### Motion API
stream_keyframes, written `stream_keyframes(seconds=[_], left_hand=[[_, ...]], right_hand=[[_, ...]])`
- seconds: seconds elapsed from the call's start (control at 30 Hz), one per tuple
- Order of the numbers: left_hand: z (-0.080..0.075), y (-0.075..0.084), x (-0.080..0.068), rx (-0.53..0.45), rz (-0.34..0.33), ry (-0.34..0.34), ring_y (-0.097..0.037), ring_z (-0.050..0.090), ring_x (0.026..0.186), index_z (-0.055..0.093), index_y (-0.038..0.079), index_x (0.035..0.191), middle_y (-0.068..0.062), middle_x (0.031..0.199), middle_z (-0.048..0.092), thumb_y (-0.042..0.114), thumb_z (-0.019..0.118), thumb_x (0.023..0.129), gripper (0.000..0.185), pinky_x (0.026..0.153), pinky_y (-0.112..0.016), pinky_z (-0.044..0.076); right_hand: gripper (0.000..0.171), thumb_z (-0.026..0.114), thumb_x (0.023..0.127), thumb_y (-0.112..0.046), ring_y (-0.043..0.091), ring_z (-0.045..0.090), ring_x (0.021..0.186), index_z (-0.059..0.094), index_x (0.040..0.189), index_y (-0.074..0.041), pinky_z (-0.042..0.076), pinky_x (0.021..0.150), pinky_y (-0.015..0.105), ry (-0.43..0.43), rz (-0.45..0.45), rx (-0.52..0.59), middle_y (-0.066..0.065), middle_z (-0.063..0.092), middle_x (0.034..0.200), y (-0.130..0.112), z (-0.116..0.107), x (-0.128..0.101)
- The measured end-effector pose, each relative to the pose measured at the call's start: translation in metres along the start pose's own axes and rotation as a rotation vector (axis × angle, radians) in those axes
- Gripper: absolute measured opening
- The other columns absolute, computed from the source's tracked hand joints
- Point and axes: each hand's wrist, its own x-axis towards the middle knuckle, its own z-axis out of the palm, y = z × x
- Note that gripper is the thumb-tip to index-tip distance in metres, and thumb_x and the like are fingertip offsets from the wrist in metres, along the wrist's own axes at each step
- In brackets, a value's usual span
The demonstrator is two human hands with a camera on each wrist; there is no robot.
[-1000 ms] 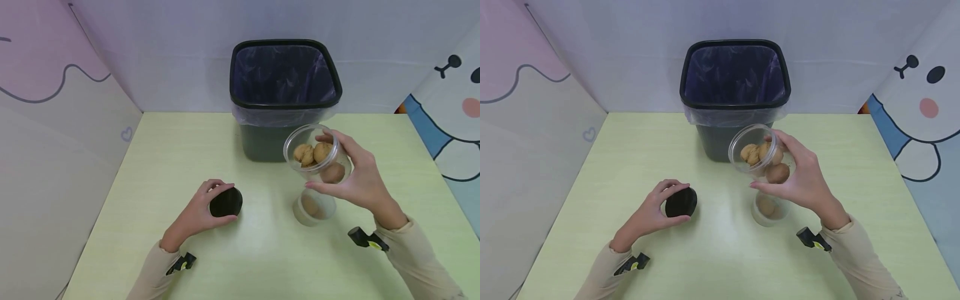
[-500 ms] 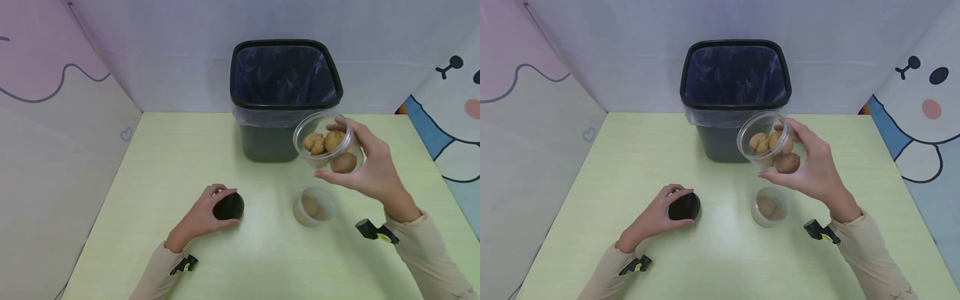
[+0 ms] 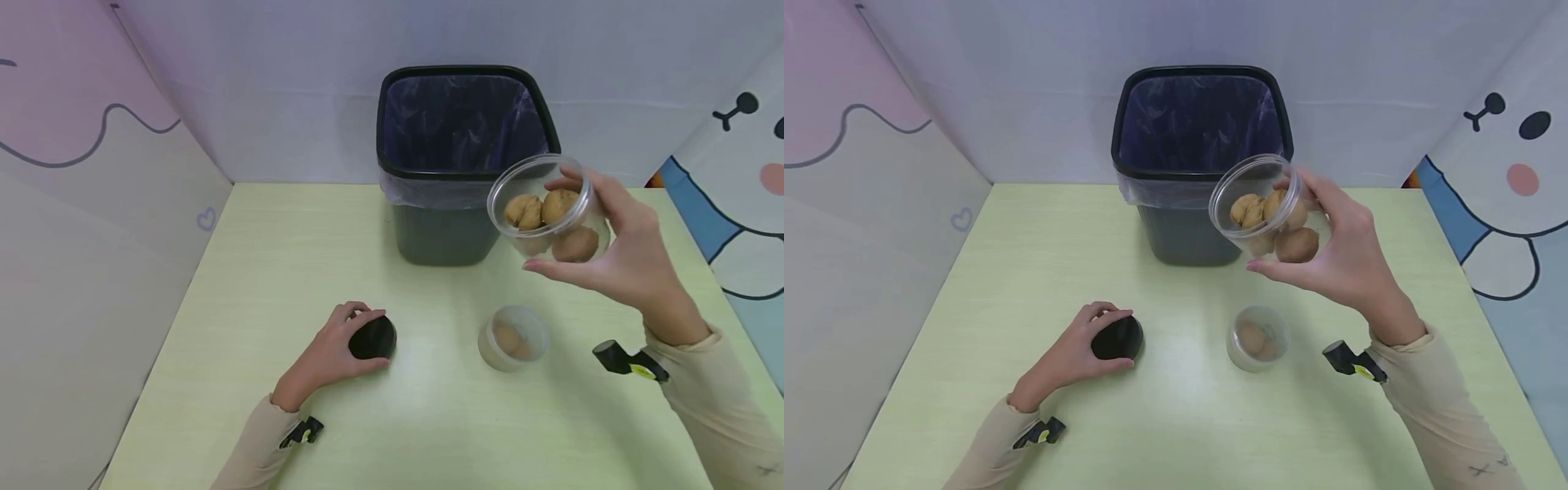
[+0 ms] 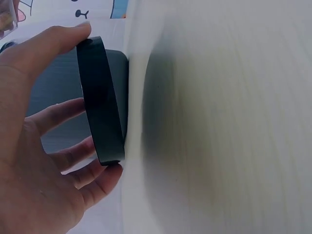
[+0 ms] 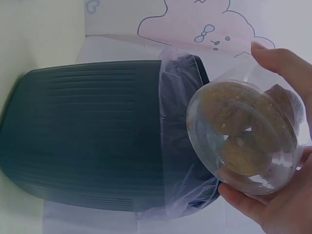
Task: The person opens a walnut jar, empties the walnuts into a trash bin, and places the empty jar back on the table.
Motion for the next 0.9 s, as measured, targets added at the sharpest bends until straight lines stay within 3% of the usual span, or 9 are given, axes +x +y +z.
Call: stream_keyframes(seconds=[0.2,0.5,0.63,0.77,0.9], left_hand=[[0.001,-0.004,-0.001,0.038,0.007,0.013,-0.015,0.039,0.106,0.058,0.022,0.130,0.000,0.123,0.043,0.046,0.080,0.070,0.069,0.081,-0.038,0.046],[0.001,-0.009,-0.004,0.058,0.027,0.011,-0.018,0.040,0.106,0.058,0.019,0.129,-0.002,0.121,0.045,0.043,0.081,0.069,0.068,0.081,-0.040,0.046],[0.001,-0.011,-0.005,0.050,0.006,-0.019,-0.019,0.039,0.110,0.056,0.020,0.131,-0.002,0.124,0.044,0.042,0.080,0.071,0.069,0.083,-0.041,0.046],[0.000,-0.012,-0.005,0.047,-0.018,-0.044,-0.020,0.039,0.114,0.055,0.020,0.133,-0.002,0.126,0.043,0.043,0.079,0.072,0.069,0.086,-0.042,0.046],[0.000,-0.013,-0.006,0.057,-0.029,-0.055,-0.020,0.038,0.115,0.055,0.021,0.133,-0.002,0.127,0.043,0.044,0.079,0.072,0.069,0.087,-0.042,0.045]], right_hand=[[0.111,0.089,0.034,0.013,0.006,0.054,0.110,0.049,0.136,-0.005,0.039,0.094,0.017,-0.001,0.030,-0.021,0.010,0.060,0.121,0.007,-0.010,0.010],[0.081,0.088,0.043,0.011,0.005,0.055,0.107,0.057,0.117,-0.002,0.039,0.088,0.012,-0.018,0.116,-0.029,0.001,0.054,0.132,0.011,-0.027,0.032],[0.070,0.089,0.045,0.009,0.006,0.050,0.115,0.057,0.107,-0.001,0.038,0.092,0.014,-0.063,0.115,-0.049,-0.003,0.057,0.125,0.011,-0.032,0.041],[0.066,0.090,0.044,0.009,0.006,0.053,0.111,0.054,0.099,0.003,0.038,0.093,0.016,-0.090,0.066,-0.071,-0.006,0.062,0.111,0.010,-0.036,0.050],[0.077,0.092,0.044,0.004,0.003,0.054,0.095,0.058,0.112,-0.003,0.036,0.083,0.013,-0.104,0.036,-0.146,-0.013,0.062,0.100,0.011,-0.041,0.057]])
